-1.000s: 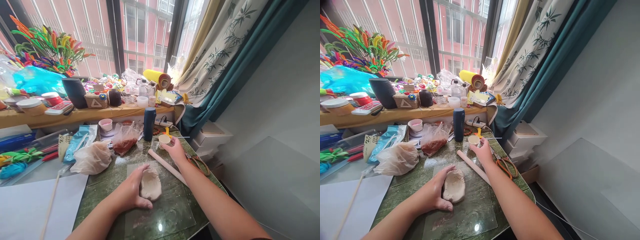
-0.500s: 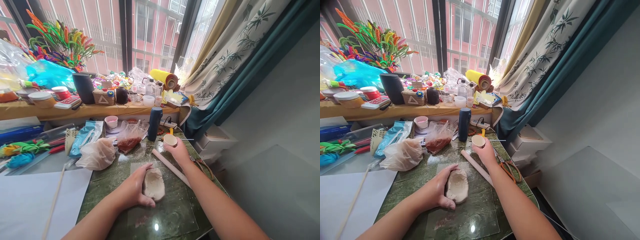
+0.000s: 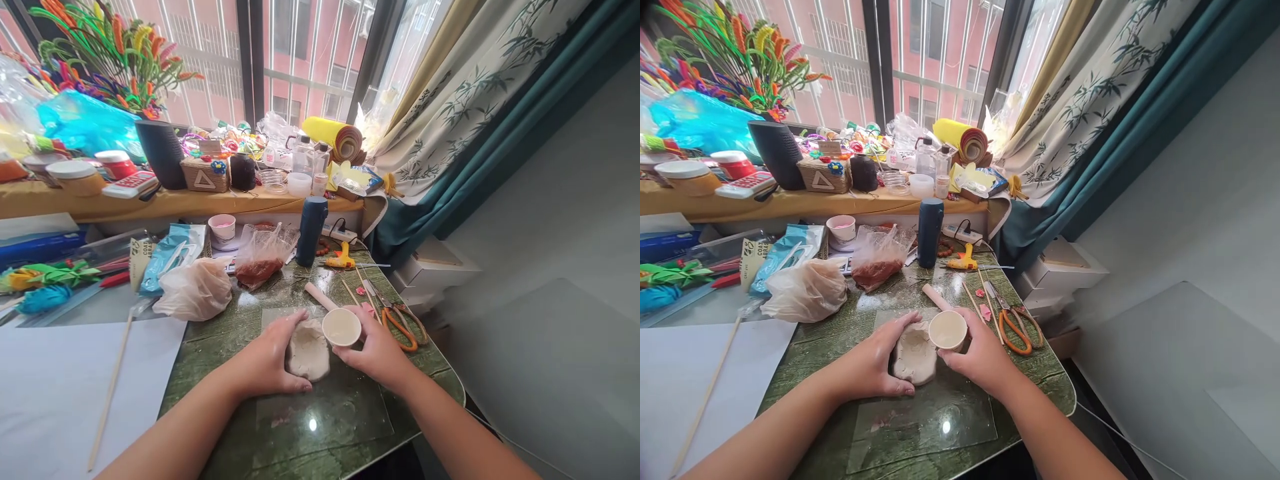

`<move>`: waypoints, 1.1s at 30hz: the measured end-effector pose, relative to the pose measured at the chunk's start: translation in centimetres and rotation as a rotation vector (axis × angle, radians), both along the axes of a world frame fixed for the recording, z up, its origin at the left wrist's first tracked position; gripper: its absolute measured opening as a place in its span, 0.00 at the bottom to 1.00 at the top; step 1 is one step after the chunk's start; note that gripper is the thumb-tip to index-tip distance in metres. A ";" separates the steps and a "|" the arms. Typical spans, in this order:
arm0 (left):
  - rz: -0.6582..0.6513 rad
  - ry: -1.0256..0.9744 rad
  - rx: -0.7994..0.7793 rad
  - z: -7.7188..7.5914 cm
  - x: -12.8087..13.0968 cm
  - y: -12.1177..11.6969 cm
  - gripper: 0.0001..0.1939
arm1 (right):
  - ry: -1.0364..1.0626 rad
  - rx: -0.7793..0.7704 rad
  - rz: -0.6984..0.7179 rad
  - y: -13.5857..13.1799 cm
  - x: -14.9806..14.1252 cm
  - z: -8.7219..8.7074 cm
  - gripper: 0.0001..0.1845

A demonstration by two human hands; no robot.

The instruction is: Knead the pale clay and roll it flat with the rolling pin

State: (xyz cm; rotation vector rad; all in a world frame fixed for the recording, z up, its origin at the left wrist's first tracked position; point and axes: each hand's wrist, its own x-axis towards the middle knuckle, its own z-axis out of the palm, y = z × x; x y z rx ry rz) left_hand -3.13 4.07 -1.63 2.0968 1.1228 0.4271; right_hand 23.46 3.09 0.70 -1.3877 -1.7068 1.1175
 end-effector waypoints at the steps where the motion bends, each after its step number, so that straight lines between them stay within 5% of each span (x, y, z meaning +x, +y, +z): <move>1: 0.000 0.007 -0.002 0.0 0.1 0.0 0.66 | -0.020 0.012 0.000 -0.3 0.0 -0.2 0.32; 16: -0.001 -0.012 0.026 -0.4 0.0 0.2 0.64 | -0.260 0.220 0.109 -1.1 -0.4 0.4 0.36; 33: 0.008 -0.026 0.024 -0.4 0.0 0.2 0.64 | -0.346 0.241 0.200 -1.1 -1.1 2.4 0.38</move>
